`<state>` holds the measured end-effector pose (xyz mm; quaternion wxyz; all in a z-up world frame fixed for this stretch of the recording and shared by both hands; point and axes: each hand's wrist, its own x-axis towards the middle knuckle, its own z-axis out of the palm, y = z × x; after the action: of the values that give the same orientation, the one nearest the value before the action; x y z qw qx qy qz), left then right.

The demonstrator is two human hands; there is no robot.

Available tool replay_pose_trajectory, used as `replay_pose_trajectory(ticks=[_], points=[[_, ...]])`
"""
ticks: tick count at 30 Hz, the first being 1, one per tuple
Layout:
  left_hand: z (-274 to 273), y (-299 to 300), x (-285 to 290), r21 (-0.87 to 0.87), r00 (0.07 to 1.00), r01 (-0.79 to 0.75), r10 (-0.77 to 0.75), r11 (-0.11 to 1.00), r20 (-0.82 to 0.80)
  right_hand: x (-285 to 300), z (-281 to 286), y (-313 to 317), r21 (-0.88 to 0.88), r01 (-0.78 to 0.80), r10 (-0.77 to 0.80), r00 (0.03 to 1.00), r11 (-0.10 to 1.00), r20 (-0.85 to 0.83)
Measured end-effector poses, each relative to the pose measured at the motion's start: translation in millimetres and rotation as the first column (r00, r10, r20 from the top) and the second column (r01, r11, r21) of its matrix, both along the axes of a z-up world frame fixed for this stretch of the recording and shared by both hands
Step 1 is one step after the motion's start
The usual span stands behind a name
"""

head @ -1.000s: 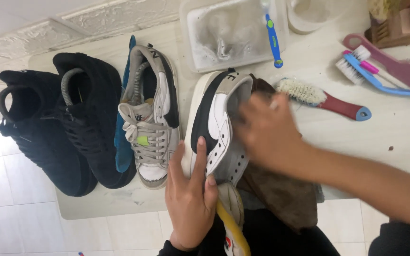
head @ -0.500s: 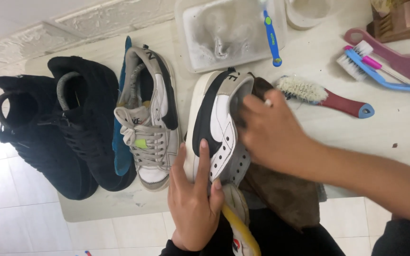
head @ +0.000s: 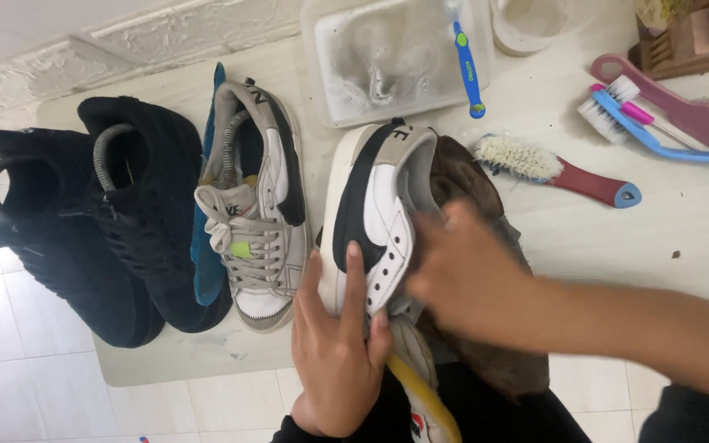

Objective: The person scrubs a white and black sneaker with a toothbrush, focusing on the interior lining and tongue. They repeatedly dip the brush into a soapy water container and scrub different areas of the shoe's interior.

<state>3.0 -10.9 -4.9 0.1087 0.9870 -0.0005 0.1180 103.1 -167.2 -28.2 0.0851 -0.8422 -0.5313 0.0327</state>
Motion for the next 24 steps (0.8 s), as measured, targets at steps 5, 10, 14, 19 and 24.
replay_pose_trajectory(ticks=[5, 10, 14, 19, 24], points=[[-1, 4, -2, -0.04, 1.0, 0.008, -0.009, 0.999, -0.01, -8, -13, 6, 0.084, 0.046, -0.056, 0.992, 0.995, 0.114], [-2, 9, -2, -0.093, 0.999, 0.007, -0.012, 0.996, -0.049, 24, -12, -5, 0.12, 0.108, -0.126, 0.981, 0.987, 0.149], [0, 7, -3, -0.087, 0.999, 0.02, -0.024, 0.996, -0.044, 7, -7, 18, -0.157, 0.052, -0.027, 0.987, 0.986, 0.156], [-2, 11, -4, -0.127, 0.997, 0.017, -0.027, 0.992, -0.075, 21, -19, 4, 0.169, 0.207, -0.239, 0.95, 0.964, 0.201], [0, 9, -3, -0.162, 0.997, 0.023, -0.033, 0.986, -0.064, 12, 5, 31, -0.55, -0.08, 0.042, 0.996, 0.831, -0.08]])
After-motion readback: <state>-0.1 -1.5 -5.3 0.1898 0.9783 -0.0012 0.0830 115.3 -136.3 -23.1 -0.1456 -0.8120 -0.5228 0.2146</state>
